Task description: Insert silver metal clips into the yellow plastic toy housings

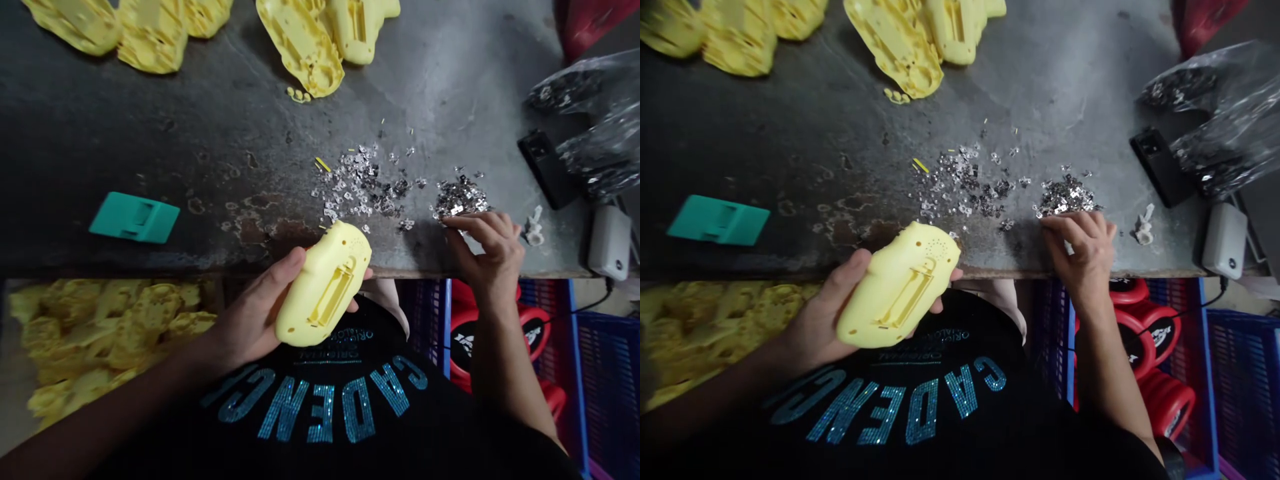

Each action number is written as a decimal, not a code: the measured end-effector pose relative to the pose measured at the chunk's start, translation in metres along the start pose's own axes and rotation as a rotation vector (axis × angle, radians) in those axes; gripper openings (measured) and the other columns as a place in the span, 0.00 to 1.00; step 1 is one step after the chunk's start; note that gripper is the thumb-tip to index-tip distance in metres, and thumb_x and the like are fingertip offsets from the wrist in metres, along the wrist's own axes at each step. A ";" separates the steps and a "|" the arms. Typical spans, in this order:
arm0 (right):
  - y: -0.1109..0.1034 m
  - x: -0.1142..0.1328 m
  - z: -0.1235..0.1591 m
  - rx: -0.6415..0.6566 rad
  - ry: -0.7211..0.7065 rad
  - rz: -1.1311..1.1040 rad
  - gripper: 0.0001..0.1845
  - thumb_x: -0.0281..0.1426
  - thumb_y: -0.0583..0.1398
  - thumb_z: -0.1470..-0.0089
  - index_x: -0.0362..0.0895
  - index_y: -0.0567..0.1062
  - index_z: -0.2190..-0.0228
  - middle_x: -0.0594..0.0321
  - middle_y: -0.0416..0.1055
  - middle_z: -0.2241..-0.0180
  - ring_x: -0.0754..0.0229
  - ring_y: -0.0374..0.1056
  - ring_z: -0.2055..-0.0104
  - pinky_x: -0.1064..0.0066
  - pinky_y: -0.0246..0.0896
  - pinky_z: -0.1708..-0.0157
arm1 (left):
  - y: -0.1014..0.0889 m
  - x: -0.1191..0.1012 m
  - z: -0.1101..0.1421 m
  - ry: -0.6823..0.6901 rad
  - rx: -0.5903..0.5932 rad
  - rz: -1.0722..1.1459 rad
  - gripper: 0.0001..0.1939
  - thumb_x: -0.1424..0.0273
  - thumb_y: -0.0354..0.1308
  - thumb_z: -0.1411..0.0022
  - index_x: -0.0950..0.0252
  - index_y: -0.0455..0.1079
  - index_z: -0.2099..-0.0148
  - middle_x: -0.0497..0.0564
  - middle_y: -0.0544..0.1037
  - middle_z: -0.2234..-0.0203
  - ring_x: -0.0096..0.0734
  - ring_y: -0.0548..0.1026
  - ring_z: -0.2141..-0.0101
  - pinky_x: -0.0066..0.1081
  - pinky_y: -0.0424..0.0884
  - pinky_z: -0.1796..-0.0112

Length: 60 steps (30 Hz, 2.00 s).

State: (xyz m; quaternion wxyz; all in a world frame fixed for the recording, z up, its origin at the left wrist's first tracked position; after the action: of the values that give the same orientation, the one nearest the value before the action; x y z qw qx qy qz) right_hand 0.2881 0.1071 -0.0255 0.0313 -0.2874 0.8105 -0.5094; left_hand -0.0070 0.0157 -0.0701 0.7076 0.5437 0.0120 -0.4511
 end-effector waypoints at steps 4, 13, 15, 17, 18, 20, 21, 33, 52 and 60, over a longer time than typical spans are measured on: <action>0.013 0.012 -0.010 0.070 -0.083 -0.004 0.05 0.34 0.67 0.24 0.55 0.85 0.54 0.64 0.86 0.56 0.50 0.75 0.53 0.55 0.58 0.52 | 0.000 0.001 -0.001 0.011 -0.011 -0.008 0.30 0.46 0.63 0.20 0.62 0.84 0.32 0.62 0.88 0.39 0.44 0.92 0.55 0.30 0.88 0.57; 0.047 0.007 -0.038 0.263 -0.165 0.063 0.10 0.34 0.60 0.22 0.51 0.82 0.56 0.59 0.83 0.58 0.46 0.72 0.53 0.52 0.60 0.51 | 0.001 -0.001 0.002 0.074 -0.040 -0.012 0.29 0.46 0.69 0.26 0.61 0.86 0.35 0.61 0.91 0.43 0.42 0.92 0.57 0.28 0.87 0.62; 0.050 0.003 -0.042 0.280 -0.140 0.060 0.09 0.32 0.60 0.24 0.50 0.81 0.57 0.58 0.82 0.59 0.45 0.72 0.54 0.52 0.62 0.51 | 0.003 -0.002 0.001 0.078 -0.035 -0.026 0.30 0.46 0.70 0.26 0.62 0.87 0.36 0.62 0.91 0.44 0.43 0.92 0.57 0.30 0.88 0.60; 0.051 -0.001 -0.044 0.297 -0.110 0.046 0.09 0.31 0.59 0.26 0.49 0.81 0.57 0.57 0.83 0.59 0.45 0.74 0.54 0.52 0.63 0.50 | 0.003 -0.002 0.001 0.072 -0.033 -0.031 0.30 0.46 0.70 0.26 0.62 0.86 0.36 0.62 0.91 0.44 0.43 0.92 0.57 0.32 0.88 0.56; 0.051 -0.004 -0.046 0.306 -0.090 0.036 0.08 0.30 0.60 0.27 0.49 0.80 0.58 0.57 0.83 0.59 0.45 0.75 0.54 0.52 0.64 0.50 | 0.003 -0.002 0.001 0.065 -0.034 -0.032 0.29 0.46 0.69 0.25 0.62 0.86 0.35 0.62 0.91 0.44 0.43 0.92 0.56 0.32 0.88 0.55; 0.049 -0.009 -0.048 0.326 -0.037 0.021 0.08 0.30 0.60 0.29 0.49 0.80 0.58 0.56 0.84 0.59 0.45 0.76 0.53 0.53 0.64 0.50 | 0.001 -0.001 0.002 0.048 -0.037 -0.029 0.29 0.47 0.68 0.24 0.61 0.85 0.34 0.62 0.90 0.42 0.44 0.92 0.56 0.32 0.88 0.55; 0.048 -0.012 -0.048 0.332 -0.009 0.022 0.07 0.30 0.60 0.29 0.49 0.80 0.57 0.56 0.84 0.58 0.45 0.77 0.53 0.53 0.64 0.49 | 0.000 0.000 0.002 0.042 -0.038 -0.027 0.29 0.47 0.67 0.23 0.61 0.85 0.34 0.62 0.90 0.41 0.44 0.92 0.55 0.32 0.88 0.56; 0.015 -0.024 -0.034 0.123 0.066 0.157 0.08 0.35 0.62 0.25 0.52 0.84 0.55 0.59 0.85 0.59 0.45 0.76 0.52 0.51 0.59 0.48 | -0.002 0.003 0.002 0.032 -0.074 -0.070 0.33 0.41 0.63 0.23 0.61 0.85 0.33 0.62 0.89 0.40 0.47 0.93 0.55 0.31 0.88 0.57; 0.011 -0.007 0.013 0.025 -0.157 0.175 0.10 0.30 0.67 0.26 0.57 0.83 0.49 0.65 0.88 0.54 0.51 0.76 0.52 0.53 0.60 0.48 | -0.003 0.002 0.003 0.061 -0.100 -0.089 0.33 0.41 0.63 0.23 0.59 0.86 0.33 0.62 0.89 0.39 0.49 0.92 0.52 0.32 0.88 0.57; 0.008 -0.007 0.034 0.032 -0.120 0.222 0.10 0.29 0.68 0.27 0.57 0.83 0.50 0.67 0.90 0.54 0.51 0.78 0.54 0.54 0.61 0.48 | 0.002 0.000 0.004 0.047 -0.105 -0.111 0.35 0.38 0.63 0.25 0.58 0.87 0.34 0.61 0.90 0.41 0.46 0.92 0.57 0.26 0.84 0.66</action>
State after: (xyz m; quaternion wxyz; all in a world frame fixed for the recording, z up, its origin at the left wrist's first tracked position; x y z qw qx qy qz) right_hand 0.3020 0.0853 -0.0500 0.1406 -0.2252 0.8258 -0.4976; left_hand -0.0081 0.0128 -0.0669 0.7088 0.5147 0.0826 -0.4753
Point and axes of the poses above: each hand's wrist, its own z-axis away from the middle knuckle, its own y-axis out of the palm, x = y × z, the point moved 5 cm from there along -z, towards the middle knuckle
